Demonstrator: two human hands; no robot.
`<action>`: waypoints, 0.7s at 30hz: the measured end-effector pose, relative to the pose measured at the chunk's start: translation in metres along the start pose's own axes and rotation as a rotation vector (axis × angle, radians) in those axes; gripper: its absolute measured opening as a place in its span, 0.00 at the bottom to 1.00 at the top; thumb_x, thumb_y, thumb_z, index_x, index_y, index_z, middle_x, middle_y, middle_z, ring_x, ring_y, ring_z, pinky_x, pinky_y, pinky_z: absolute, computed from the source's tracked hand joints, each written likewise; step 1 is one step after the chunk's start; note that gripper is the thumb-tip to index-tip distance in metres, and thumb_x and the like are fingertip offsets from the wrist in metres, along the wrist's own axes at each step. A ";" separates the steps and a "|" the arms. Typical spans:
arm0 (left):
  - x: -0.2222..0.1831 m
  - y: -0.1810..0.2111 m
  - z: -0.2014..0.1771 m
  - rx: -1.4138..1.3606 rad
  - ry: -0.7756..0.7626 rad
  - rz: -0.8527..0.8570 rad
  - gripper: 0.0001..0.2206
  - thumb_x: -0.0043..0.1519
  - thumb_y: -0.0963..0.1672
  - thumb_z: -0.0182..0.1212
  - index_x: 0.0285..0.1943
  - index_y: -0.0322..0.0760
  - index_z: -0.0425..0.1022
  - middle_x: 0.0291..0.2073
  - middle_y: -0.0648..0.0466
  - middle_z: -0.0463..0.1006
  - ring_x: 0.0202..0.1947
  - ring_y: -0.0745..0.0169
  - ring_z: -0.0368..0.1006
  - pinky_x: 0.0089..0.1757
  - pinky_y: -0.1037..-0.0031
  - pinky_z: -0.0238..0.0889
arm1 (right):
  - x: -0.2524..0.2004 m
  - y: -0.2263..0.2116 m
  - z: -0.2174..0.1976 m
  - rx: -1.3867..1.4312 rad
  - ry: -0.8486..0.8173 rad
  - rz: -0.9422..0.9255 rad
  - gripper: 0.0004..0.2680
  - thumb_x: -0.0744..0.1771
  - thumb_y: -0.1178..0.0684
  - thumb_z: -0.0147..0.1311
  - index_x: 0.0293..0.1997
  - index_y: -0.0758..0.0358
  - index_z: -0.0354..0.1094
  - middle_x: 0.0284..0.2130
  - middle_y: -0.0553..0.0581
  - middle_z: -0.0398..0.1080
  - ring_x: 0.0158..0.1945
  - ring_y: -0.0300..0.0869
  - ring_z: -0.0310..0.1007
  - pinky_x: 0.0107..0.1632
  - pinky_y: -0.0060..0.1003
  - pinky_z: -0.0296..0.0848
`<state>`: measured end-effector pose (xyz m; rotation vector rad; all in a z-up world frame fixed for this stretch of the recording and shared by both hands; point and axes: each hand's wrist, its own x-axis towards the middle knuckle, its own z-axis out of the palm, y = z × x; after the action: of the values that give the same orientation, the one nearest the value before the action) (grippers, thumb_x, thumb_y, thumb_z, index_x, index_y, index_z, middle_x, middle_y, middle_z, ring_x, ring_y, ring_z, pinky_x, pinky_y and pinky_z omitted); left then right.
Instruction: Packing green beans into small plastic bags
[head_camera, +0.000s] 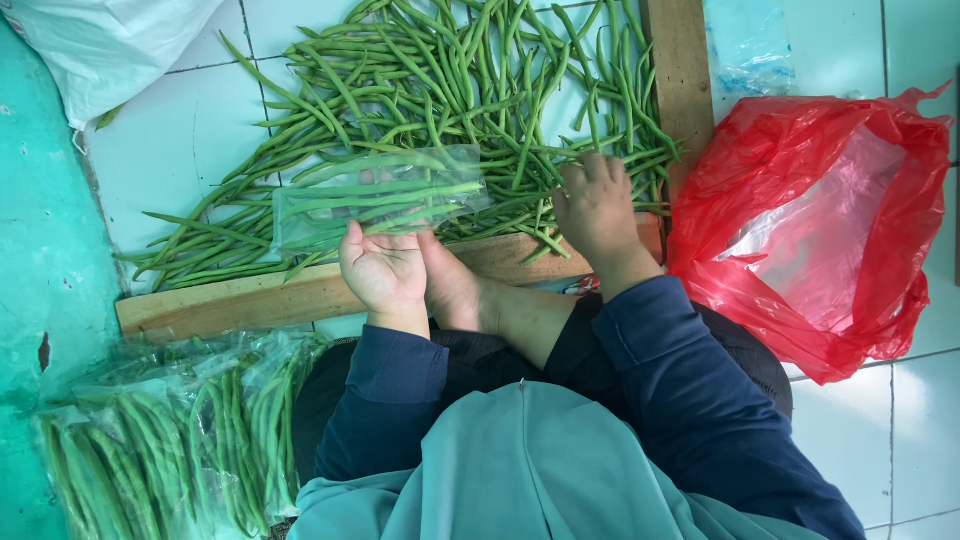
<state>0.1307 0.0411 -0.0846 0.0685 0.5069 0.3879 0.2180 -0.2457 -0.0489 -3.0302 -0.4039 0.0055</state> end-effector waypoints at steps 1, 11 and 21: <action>-0.005 -0.003 0.014 -0.002 -0.001 -0.003 0.16 0.67 0.45 0.53 0.58 0.31 0.76 0.59 0.38 0.77 0.63 0.37 0.71 0.65 0.38 0.60 | 0.002 -0.015 -0.015 -0.003 0.001 0.002 0.09 0.68 0.45 0.57 0.51 0.50 0.76 0.47 0.55 0.68 0.57 0.50 0.65 0.53 0.44 0.73; 0.016 -0.001 -0.029 0.018 0.038 -0.033 0.16 0.66 0.46 0.53 0.57 0.30 0.76 0.58 0.36 0.77 0.62 0.36 0.72 0.65 0.36 0.59 | 0.010 -0.031 0.005 -0.051 -0.298 -0.180 0.24 0.68 0.59 0.46 0.75 0.42 0.50 0.66 0.63 0.53 0.65 0.56 0.58 0.60 0.52 0.61; 0.067 0.021 -0.125 0.049 0.055 -0.032 0.17 0.67 0.46 0.53 0.57 0.30 0.76 0.57 0.38 0.78 0.62 0.38 0.73 0.66 0.39 0.59 | 0.015 -0.003 0.081 -0.038 0.119 -0.277 0.09 0.68 0.48 0.48 0.53 0.45 0.71 0.45 0.52 0.66 0.51 0.47 0.66 0.51 0.45 0.68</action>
<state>0.1164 0.0815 -0.2214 0.0968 0.5714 0.3472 0.2306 -0.2320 -0.1290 -2.9626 -0.8146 -0.2017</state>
